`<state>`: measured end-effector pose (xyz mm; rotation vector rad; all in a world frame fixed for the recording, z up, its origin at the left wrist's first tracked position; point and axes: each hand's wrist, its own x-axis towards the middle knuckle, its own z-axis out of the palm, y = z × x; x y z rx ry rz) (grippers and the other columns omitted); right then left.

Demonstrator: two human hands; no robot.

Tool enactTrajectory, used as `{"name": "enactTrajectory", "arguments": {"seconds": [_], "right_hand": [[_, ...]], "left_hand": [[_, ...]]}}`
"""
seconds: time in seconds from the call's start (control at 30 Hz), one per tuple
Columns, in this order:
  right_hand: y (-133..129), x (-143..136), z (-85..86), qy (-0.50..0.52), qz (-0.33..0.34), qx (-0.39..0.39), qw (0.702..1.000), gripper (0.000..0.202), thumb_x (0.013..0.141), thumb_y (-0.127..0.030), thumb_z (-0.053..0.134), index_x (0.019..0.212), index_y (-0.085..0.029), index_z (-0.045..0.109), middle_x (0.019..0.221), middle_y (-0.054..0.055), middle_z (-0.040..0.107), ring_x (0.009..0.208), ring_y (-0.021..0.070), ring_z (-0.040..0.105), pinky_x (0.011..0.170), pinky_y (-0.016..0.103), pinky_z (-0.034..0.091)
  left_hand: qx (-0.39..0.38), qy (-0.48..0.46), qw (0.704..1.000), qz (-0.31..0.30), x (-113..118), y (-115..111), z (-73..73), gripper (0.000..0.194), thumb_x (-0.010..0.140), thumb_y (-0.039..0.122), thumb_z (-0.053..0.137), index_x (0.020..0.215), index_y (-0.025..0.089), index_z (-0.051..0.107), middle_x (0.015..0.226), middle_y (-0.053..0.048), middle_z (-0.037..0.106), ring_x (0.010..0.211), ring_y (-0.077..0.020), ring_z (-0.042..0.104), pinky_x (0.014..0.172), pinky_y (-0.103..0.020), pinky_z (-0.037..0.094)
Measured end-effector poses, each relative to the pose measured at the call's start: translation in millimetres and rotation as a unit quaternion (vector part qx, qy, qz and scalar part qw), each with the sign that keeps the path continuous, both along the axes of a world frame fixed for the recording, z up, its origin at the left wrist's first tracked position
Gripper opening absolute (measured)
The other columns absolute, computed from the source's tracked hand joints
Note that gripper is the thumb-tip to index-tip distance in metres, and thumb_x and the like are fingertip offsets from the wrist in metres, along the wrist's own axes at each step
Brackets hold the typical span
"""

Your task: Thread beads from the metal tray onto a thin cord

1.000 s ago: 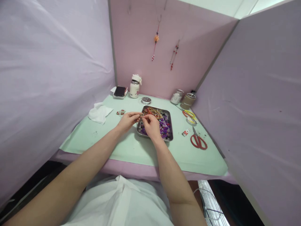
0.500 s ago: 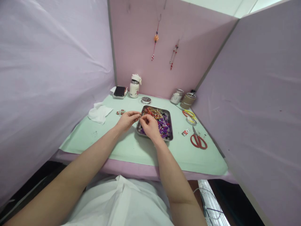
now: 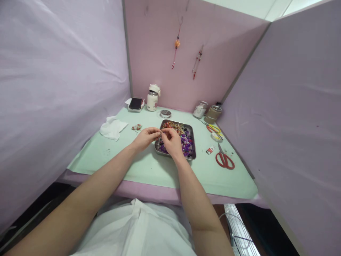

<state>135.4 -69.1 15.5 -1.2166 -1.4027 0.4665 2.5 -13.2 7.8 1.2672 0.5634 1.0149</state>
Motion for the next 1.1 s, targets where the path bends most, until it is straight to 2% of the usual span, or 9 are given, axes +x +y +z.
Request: {"name": "enactTrajectory", "arguments": {"seconds": [0.23, 0.37, 0.5, 0.7, 0.83, 0.97, 1.1], "right_hand": [[-1.1, 0.1, 2.5, -0.004, -0.011, -0.002, 1.000, 0.014, 0.074, -0.034, 0.060, 0.076, -0.020, 0.059, 0.071, 0.001, 0.058, 0.064, 0.0142, 0.049, 0.062, 0.027, 0.041], [0.7, 0.5, 0.9, 0.057, 0.018, -0.009, 0.998, 0.017, 0.076, -0.034, 0.058, 0.087, -0.021, 0.056, 0.074, 0.000, 0.059, 0.060, 0.0123, 0.050, 0.057, 0.026, 0.040], [2.0, 1.5, 0.2, 0.113, 0.059, -0.064, 0.990, 0.021, 0.082, -0.036, 0.049, 0.099, -0.023, 0.051, 0.061, -0.004, 0.056, 0.044, 0.0100, 0.041, 0.044, 0.024, 0.031], [1.7, 0.8, 0.9, 0.054, 0.039, -0.101, 0.993, 0.027, 0.077, -0.036, 0.058, 0.099, -0.022, 0.053, 0.054, -0.005, 0.057, 0.044, 0.0114, 0.045, 0.047, 0.025, 0.037], [2.8, 1.6, -0.5, 0.036, 0.049, -0.084, 0.995, 0.017, 0.080, -0.038, 0.055, 0.086, -0.022, 0.056, 0.057, -0.003, 0.056, 0.048, 0.0121, 0.047, 0.049, 0.025, 0.037], [3.4, 2.4, -1.6, 0.015, 0.049, -0.067, 0.996, 0.016, 0.081, -0.036, 0.052, 0.076, -0.021, 0.056, 0.058, -0.002, 0.054, 0.051, 0.0121, 0.046, 0.051, 0.025, 0.036], [1.8, 3.1, -0.8, -0.012, -0.002, -0.026, 1.000, 0.013, 0.079, -0.031, 0.050, 0.075, -0.020, 0.056, 0.061, -0.003, 0.052, 0.055, 0.0121, 0.045, 0.054, 0.025, 0.036]], "left_hand": [[0.007, 0.023, 0.999, 0.026, 0.9, 0.0, 0.6, 0.023, 0.061, 0.028, 0.072, 0.078, 0.013, 0.068, 0.072, -0.002, 0.065, 0.067, -0.0102, 0.053, 0.068, -0.027, 0.042], [0.019, 0.015, 0.998, 0.060, 0.4, 3.1, -0.1, 0.024, 0.063, 0.031, 0.071, 0.079, 0.013, 0.069, 0.070, -0.002, 0.064, 0.066, -0.0102, 0.053, 0.068, -0.027, 0.042], [0.030, 0.015, 0.994, 0.101, -0.4, 6.3, -2.3, 0.025, 0.063, 0.032, 0.071, 0.079, 0.014, 0.068, 0.073, -0.003, 0.065, 0.070, -0.0116, 0.055, 0.071, -0.028, 0.044], [0.047, 0.027, 0.994, 0.099, 0.4, 3.4, -0.8, 0.025, 0.064, 0.032, 0.069, 0.081, 0.013, 0.069, 0.073, -0.003, 0.066, 0.069, -0.0119, 0.056, 0.072, -0.029, 0.046], [0.059, 0.043, 0.993, 0.087, 0.7, 0.6, 1.1, 0.023, 0.065, 0.029, 0.068, 0.081, 0.012, 0.069, 0.075, -0.004, 0.067, 0.068, -0.0123, 0.057, 0.070, -0.028, 0.046], [0.071, 0.063, 0.991, 0.091, 0.5, 0.0, 1.0, 0.023, 0.066, 0.027, 0.066, 0.083, 0.012, 0.069, 0.076, -0.005, 0.068, 0.068, -0.0124, 0.057, 0.070, -0.028, 0.046], [0.089, 0.089, 0.986, 0.106, 0.2, -0.3, 0.6, 0.022, 0.067, 0.026, 0.064, 0.083, 0.012, 0.070, 0.077, -0.006, 0.068, 0.070, -0.0130, 0.058, 0.069, -0.027, 0.045]]}}
